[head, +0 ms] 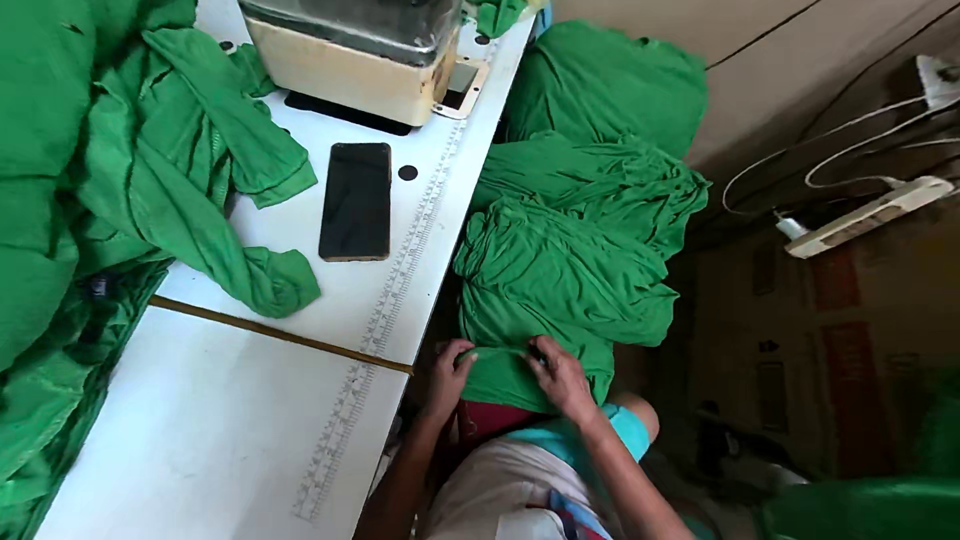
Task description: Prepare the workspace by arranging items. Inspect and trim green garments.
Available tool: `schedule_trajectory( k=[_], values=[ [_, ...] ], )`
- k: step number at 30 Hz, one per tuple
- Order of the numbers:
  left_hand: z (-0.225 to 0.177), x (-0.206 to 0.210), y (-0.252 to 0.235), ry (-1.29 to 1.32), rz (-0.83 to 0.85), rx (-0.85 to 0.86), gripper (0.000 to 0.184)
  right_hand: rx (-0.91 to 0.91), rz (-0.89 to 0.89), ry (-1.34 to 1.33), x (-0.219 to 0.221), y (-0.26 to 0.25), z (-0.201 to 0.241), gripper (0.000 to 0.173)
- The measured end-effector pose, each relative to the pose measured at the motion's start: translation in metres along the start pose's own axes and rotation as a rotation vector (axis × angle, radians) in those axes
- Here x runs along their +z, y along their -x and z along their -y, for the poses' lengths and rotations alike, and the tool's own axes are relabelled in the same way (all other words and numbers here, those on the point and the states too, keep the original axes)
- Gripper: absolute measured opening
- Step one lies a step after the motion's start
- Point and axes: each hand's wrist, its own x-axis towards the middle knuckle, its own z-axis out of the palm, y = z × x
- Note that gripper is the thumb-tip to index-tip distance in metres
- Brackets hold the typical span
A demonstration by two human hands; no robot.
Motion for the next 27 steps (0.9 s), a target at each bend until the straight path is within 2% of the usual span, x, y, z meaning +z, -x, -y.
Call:
schedule_trajectory(
  k=[2,7,12,16,17,19,21,23,25,27],
  values=[
    [0.007,0.002,-0.005,0.145,0.027,-0.048,0.024,0.103,0.018,-0.098,-0.004,-0.009,-0.006,0.030],
    [0.014,0.008,-0.015,0.140,0.113,-0.173,0.031,0.318,0.137,-0.086,0.007,-0.024,-0.029,0.038],
    [0.014,0.010,-0.016,0.166,0.123,-0.173,0.031,0.322,0.121,-0.084,0.011,-0.022,-0.037,0.038],
    [0.011,0.006,-0.015,0.080,0.203,-0.081,0.026,0.336,0.142,-0.116,0.010,-0.020,-0.028,0.042],
    [0.008,0.005,-0.014,0.028,0.155,-0.071,0.027,0.331,0.149,-0.136,0.008,-0.018,-0.023,0.044],
    [0.007,0.004,-0.012,-0.010,-0.045,-0.087,0.029,0.313,0.151,-0.110,0.004,-0.011,-0.019,0.047],
    [0.014,0.001,-0.012,0.049,-0.255,-0.169,0.034,0.328,0.116,0.009,-0.001,-0.004,-0.018,0.043],
    [0.020,-0.001,-0.011,0.109,-0.384,-0.267,0.037,0.423,0.074,0.147,-0.011,0.005,-0.022,0.039],
    [0.016,0.002,-0.008,-0.017,-0.422,-0.247,0.040,0.536,0.039,0.217,-0.023,0.016,-0.034,0.036],
    [-0.004,0.014,-0.004,-0.219,-0.382,-0.129,0.048,0.588,-0.018,0.178,-0.032,0.028,-0.051,0.034]
  ],
)
